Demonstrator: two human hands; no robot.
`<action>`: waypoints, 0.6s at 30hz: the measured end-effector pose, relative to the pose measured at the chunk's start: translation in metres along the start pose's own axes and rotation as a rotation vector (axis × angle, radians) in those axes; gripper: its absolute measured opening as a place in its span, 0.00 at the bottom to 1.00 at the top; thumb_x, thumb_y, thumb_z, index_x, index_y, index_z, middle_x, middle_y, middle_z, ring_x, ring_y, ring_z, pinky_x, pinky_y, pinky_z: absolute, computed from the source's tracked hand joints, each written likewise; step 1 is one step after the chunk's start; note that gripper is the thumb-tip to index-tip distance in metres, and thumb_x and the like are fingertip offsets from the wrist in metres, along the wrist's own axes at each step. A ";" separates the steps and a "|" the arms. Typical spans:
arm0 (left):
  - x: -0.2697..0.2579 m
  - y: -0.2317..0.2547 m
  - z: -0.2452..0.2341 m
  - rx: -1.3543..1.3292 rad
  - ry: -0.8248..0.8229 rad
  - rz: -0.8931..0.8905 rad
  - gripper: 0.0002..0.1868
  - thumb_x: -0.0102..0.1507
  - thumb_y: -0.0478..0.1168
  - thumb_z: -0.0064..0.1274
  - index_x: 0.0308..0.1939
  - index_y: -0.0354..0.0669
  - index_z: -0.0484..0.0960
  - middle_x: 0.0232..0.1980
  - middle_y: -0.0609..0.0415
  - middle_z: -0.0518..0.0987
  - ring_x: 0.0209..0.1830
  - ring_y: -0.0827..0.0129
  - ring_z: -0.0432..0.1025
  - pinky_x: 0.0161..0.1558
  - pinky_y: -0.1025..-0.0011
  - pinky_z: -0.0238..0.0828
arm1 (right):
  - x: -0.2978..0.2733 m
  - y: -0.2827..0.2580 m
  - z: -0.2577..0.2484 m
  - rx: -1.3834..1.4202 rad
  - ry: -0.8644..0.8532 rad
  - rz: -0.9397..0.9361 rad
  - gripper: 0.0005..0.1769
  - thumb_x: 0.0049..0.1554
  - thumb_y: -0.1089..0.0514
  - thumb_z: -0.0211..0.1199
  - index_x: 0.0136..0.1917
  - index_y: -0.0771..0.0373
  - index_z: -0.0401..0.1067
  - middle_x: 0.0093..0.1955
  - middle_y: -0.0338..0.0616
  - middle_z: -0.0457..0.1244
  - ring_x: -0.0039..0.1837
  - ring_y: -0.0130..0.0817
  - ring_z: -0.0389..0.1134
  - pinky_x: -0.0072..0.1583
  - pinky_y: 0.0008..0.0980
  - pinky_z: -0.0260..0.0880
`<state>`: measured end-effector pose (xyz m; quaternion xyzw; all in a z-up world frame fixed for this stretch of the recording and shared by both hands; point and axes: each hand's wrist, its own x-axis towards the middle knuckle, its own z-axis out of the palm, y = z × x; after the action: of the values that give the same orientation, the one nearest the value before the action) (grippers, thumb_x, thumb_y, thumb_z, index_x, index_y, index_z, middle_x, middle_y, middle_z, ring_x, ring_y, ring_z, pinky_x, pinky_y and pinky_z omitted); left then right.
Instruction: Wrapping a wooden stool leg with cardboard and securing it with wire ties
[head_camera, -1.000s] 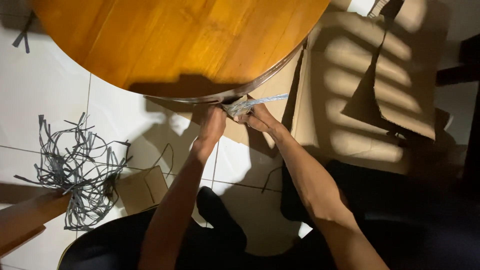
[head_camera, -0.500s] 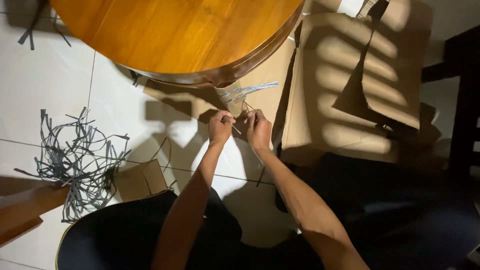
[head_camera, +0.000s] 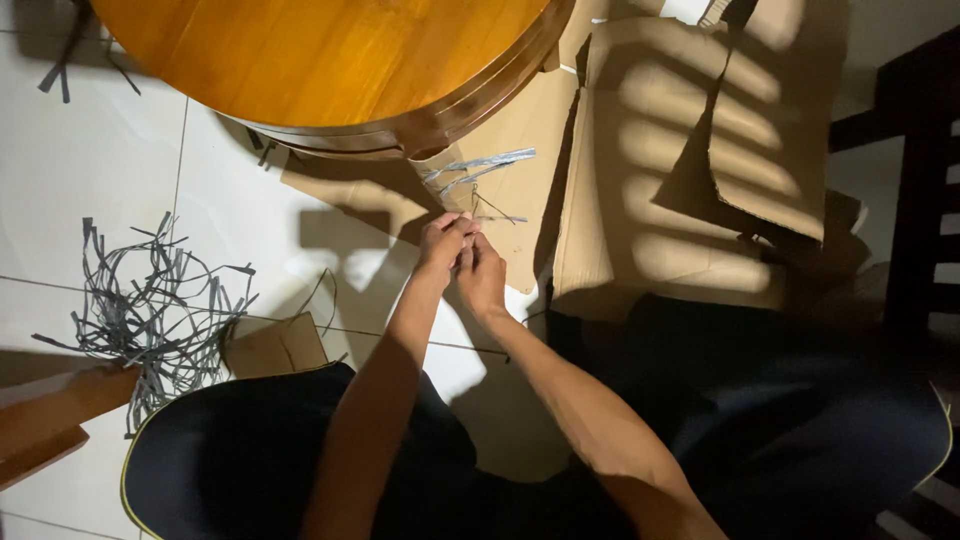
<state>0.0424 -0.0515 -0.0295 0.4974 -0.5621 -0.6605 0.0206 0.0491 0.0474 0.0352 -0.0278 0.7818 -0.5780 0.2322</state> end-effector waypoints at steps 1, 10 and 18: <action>-0.002 0.000 -0.001 -0.047 -0.030 0.005 0.11 0.65 0.46 0.54 0.45 0.44 0.84 0.37 0.53 0.85 0.24 0.79 0.68 0.21 0.86 0.54 | 0.001 0.004 0.000 -0.023 -0.013 -0.012 0.10 0.64 0.61 0.53 0.42 0.58 0.72 0.29 0.46 0.68 0.34 0.40 0.71 0.42 0.37 0.70; 0.023 -0.034 -0.001 0.027 0.029 0.214 0.10 0.67 0.46 0.56 0.41 0.44 0.86 0.35 0.49 0.82 0.34 0.70 0.72 0.36 0.72 0.70 | 0.017 0.003 0.000 0.088 0.154 0.046 0.11 0.65 0.49 0.54 0.52 0.58 0.66 0.44 0.58 0.69 0.46 0.52 0.72 0.51 0.47 0.71; 0.043 -0.055 0.011 0.090 0.108 0.181 0.08 0.64 0.50 0.60 0.37 0.54 0.87 0.32 0.60 0.85 0.34 0.73 0.77 0.41 0.74 0.73 | 0.050 0.017 -0.001 0.474 0.156 -0.036 0.07 0.65 0.64 0.55 0.46 0.64 0.73 0.35 0.37 0.67 0.35 0.24 0.67 0.41 0.20 0.69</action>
<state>0.0424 -0.0482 -0.1001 0.4799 -0.6318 -0.6024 0.0879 0.0074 0.0385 0.0035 0.0585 0.6394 -0.7496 0.1608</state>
